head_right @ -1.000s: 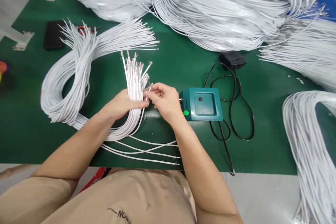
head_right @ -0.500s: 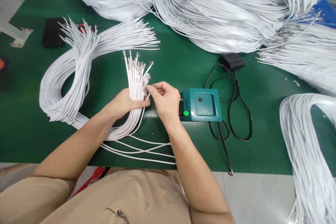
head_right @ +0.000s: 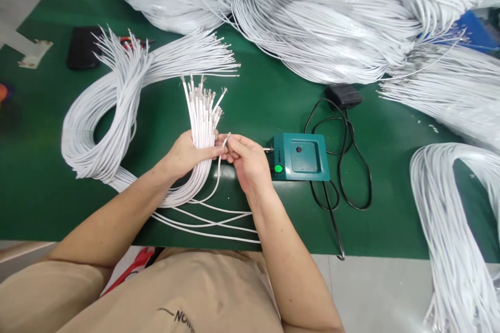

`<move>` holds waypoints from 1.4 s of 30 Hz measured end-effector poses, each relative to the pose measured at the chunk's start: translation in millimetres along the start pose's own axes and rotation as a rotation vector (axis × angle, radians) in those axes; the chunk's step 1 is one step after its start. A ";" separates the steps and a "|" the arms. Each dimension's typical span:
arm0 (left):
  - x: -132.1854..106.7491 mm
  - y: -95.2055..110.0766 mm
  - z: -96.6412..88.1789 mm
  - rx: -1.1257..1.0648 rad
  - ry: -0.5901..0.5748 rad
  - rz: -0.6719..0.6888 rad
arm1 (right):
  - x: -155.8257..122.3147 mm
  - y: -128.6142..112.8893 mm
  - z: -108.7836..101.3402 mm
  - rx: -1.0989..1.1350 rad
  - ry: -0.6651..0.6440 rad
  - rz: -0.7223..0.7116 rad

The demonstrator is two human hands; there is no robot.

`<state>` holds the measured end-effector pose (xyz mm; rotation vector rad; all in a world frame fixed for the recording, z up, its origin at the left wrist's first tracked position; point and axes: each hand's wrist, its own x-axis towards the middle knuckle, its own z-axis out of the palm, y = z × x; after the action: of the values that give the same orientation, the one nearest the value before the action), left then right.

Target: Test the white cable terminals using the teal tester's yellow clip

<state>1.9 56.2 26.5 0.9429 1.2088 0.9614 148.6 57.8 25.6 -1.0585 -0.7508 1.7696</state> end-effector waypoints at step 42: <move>-14.0 -2.4 1.2 -0.163 -0.321 0.079 | -29.7 3.8 -1.1 -0.883 0.305 -0.517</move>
<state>1.8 42.1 28.6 0.9768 0.8171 0.9154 154.5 29.1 32.0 -1.4714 -1.5039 0.7851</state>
